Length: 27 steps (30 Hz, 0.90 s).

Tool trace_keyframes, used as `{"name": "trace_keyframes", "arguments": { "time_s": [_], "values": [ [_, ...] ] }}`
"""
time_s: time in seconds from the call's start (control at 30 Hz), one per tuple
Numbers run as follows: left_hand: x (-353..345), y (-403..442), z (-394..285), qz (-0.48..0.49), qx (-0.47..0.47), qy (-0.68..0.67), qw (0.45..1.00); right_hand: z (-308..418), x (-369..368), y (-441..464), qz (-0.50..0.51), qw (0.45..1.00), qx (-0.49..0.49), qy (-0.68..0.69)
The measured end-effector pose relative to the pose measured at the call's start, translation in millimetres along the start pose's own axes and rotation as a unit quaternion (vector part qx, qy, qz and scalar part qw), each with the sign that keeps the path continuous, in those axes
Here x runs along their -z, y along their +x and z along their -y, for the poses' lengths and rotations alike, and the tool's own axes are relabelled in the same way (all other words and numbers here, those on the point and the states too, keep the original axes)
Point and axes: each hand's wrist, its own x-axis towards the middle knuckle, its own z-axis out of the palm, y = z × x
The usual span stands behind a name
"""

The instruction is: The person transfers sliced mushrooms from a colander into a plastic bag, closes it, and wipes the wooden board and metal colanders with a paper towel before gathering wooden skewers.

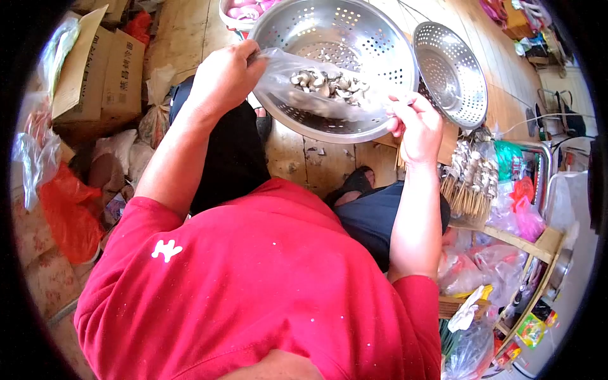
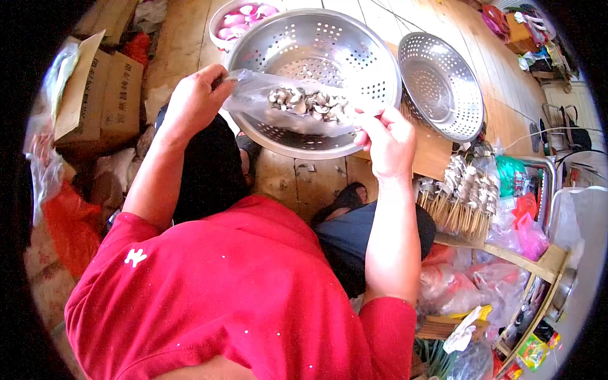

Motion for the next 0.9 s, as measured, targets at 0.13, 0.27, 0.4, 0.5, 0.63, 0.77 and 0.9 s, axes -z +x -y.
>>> {"name": "trace_keyframes", "arguments": {
  "time_s": [0.13, 0.27, 0.4, 0.5, 0.63, 0.77, 0.9],
  "values": [
    [10, -3, 2, 0.099, 0.073, -0.348, 0.929, -5, -2, -13, -0.005, 1.000, 0.004, 0.019],
    [3, -16, -10, 0.034, 0.022, -0.519, 0.854, -8, -2, -20, -0.026, 0.997, 0.024, 0.070],
    [9, -1, -33, -0.005, -0.135, -0.532, 0.836, 14, -5, -20, -0.035, 0.991, 0.082, 0.104],
    [32, 8, -64, 0.039, -0.186, -0.614, 0.766, 54, -12, -28, -0.013, 0.982, 0.149, 0.119],
    [62, -7, -92, 0.203, -0.255, -0.617, 0.716, 119, -34, -72, 0.050, 0.971, 0.233, 0.033],
    [57, -40, -105, 0.178, -0.383, -0.376, 0.825, 134, -61, -91, 0.123, 0.844, 0.459, -0.251],
    [68, -78, -84, 0.263, -0.233, -0.438, 0.828, 124, -73, -117, 0.118, 0.878, 0.390, -0.251]
  ]
}}
